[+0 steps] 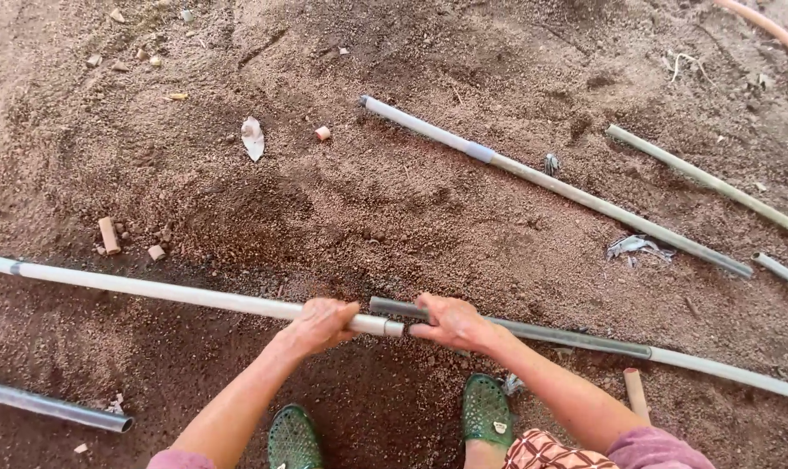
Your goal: The person kneels on the ground and connects multiple sections of metal and plastic pipes by hand. They pick up individual pipe segments, align the ends, and push them together to form longer continuous pipes.
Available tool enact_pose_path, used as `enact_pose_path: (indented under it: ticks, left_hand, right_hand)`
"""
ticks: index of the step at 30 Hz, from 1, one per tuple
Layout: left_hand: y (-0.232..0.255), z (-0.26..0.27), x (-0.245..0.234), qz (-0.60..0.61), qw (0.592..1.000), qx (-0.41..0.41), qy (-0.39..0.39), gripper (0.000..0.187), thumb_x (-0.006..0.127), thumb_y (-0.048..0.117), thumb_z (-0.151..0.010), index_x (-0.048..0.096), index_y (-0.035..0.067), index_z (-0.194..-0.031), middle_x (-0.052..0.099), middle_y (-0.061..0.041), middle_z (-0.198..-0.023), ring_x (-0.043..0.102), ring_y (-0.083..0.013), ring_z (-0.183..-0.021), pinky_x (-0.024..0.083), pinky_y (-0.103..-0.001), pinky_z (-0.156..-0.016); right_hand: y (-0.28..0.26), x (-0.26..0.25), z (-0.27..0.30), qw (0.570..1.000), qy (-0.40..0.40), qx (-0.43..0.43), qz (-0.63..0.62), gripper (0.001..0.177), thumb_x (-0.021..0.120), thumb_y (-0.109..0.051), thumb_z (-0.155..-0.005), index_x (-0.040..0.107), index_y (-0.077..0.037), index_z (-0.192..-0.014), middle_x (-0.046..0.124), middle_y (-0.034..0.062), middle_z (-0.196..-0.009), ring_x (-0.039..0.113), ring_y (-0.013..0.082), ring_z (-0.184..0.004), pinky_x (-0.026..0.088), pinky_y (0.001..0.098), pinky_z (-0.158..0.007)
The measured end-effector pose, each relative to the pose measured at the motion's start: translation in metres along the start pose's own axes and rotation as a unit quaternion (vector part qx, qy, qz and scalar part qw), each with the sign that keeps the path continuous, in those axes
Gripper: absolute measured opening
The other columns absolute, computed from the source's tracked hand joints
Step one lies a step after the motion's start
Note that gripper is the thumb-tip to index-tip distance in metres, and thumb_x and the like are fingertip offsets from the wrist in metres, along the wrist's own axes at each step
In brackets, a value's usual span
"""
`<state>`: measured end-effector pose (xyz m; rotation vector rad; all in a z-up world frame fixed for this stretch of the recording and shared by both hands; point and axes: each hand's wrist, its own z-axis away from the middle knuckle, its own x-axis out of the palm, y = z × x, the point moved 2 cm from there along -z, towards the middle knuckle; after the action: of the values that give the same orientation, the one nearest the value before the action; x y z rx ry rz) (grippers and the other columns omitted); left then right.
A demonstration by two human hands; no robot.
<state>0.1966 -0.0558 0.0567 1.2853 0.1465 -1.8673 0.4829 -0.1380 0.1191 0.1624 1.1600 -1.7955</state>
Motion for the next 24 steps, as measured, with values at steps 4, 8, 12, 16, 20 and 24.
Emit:
enact_pose_path:
  ticks: [4,8,12,16,20,24]
  left_hand:
    - [-0.014,-0.005,0.009,-0.006,1.0,0.014,-0.023,0.019,0.073,0.027,-0.1,0.059,0.02,-0.111,0.078,-0.009,-0.1,0.076,-0.0268,-0.103,0.06,-0.047,-0.094]
    - [-0.028,-0.023,-0.008,-0.048,0.999,-0.016,0.008,0.015,0.072,0.029,-0.103,0.059,0.024,-0.107,0.077,-0.002,-0.094,0.076,-0.018,-0.092,0.061,-0.04,-0.086]
    - [-0.041,-0.047,-0.039,-0.059,0.997,-0.038,0.03,0.014,0.072,0.028,-0.102,0.06,0.024,-0.107,0.075,-0.002,-0.09,0.074,-0.0183,-0.089,0.061,-0.04,-0.083]
    - [-0.046,-0.052,-0.069,-0.04,0.995,-0.06,0.071,0.012,0.072,0.028,-0.102,0.062,0.022,-0.104,0.074,-0.003,-0.09,0.074,-0.0195,-0.09,0.061,-0.04,-0.084]
    - [-0.044,-0.051,-0.075,-0.049,0.992,-0.08,0.087,0.017,0.075,0.034,-0.099,0.068,0.018,-0.101,0.075,-0.003,-0.091,0.075,-0.0202,-0.091,0.061,-0.041,-0.086]
    - [-0.043,-0.047,-0.073,-0.036,0.992,-0.076,0.092,0.009,0.069,0.029,-0.103,0.066,0.021,-0.102,0.076,-0.005,-0.091,0.075,-0.0215,-0.092,0.061,-0.043,-0.088]
  right_hand:
    - [0.093,0.038,-0.023,0.965,0.056,-0.008,0.257,0.062,0.076,-0.055,-0.094,0.054,-0.012,-0.133,0.065,0.0127,-0.111,0.072,0.0335,-0.107,0.06,0.0476,-0.089]
    - [0.146,0.061,-0.061,0.911,0.128,-0.03,0.391,0.053,0.079,-0.046,-0.092,0.053,-0.017,-0.128,0.057,0.0046,-0.106,0.068,0.0278,-0.103,0.054,0.042,-0.083]
    - [0.156,0.055,-0.067,0.891,0.152,-0.078,0.421,0.039,0.079,-0.042,-0.088,0.06,-0.017,-0.112,0.055,0.0028,-0.102,0.065,0.0261,-0.103,0.051,0.0403,-0.082]
    - [0.106,-0.008,-0.011,0.959,0.151,-0.021,0.239,0.027,0.065,-0.029,-0.099,0.06,-0.014,-0.121,0.057,0.0062,-0.106,0.07,0.0255,-0.102,0.06,0.0402,-0.088]
    - [0.095,-0.036,0.019,0.98,0.17,-0.023,0.097,0.042,0.065,-0.027,-0.096,0.055,-0.016,-0.136,0.065,0.013,-0.114,0.075,0.0369,-0.11,0.063,0.0514,-0.096]
    - [0.104,-0.038,0.023,0.981,0.161,0.004,0.112,0.04,0.064,-0.024,-0.096,0.058,-0.02,-0.135,0.071,0.0125,-0.112,0.076,0.0348,-0.11,0.062,0.0504,-0.098]
